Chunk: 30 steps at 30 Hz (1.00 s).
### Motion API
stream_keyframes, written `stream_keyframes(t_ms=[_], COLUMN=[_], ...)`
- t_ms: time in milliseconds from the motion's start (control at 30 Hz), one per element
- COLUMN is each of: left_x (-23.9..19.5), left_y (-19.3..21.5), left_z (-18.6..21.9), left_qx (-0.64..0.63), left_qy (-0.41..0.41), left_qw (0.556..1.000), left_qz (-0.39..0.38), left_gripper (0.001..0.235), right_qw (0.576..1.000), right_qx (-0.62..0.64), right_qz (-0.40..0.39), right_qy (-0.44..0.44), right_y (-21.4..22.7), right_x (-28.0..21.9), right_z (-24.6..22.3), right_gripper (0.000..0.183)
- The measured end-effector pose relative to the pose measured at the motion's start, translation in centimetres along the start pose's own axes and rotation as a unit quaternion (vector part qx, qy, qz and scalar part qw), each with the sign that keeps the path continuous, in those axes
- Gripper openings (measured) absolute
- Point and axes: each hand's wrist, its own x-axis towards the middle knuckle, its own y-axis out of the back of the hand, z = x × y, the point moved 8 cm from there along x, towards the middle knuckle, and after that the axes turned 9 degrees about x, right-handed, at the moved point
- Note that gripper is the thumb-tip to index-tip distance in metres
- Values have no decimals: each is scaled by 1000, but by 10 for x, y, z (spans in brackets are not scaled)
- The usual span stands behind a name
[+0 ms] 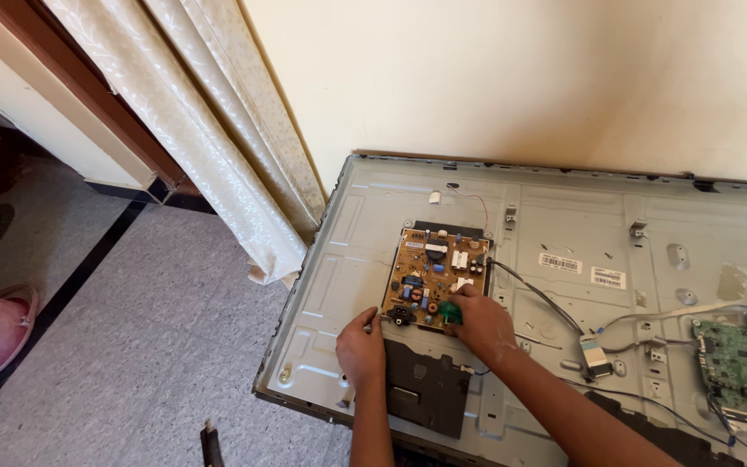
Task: The person uses a green-handled screwdriver to tighten screws on two circuit boards mounted inside the back panel of a flat-screen television. The person works on the main board first, then moves to the power supply board, securing multiple screws on each.
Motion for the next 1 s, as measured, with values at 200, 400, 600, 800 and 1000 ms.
stream_keyframes(t_ms=[200,400,600,800,1000], left_x=[1,3,3,0,-2], left_y=[-1,-5,-4,-1,3], left_z=[0,-5,-5,-4,1], left_qx=[9,5,10,40,31], left_qy=[6,16,25,23,14], left_qw=[1000,1000,1000,999,999], left_qz=[-11,-13,-2,-1,8], left_gripper=[24,24,25,26,25], right_qw=[1000,1000,1000,998,990], right_qx=[10,12,26,35,118], right_qz=[1,-1,8,17,66], right_qy=[-9,-12,-10,39,34], right_y=[-2,-3,-4,3,53], right_x=[-3,-2,-1,-7,-19], right_z=[0,2,4,0,16], right_gripper=[52,52,54,56,41])
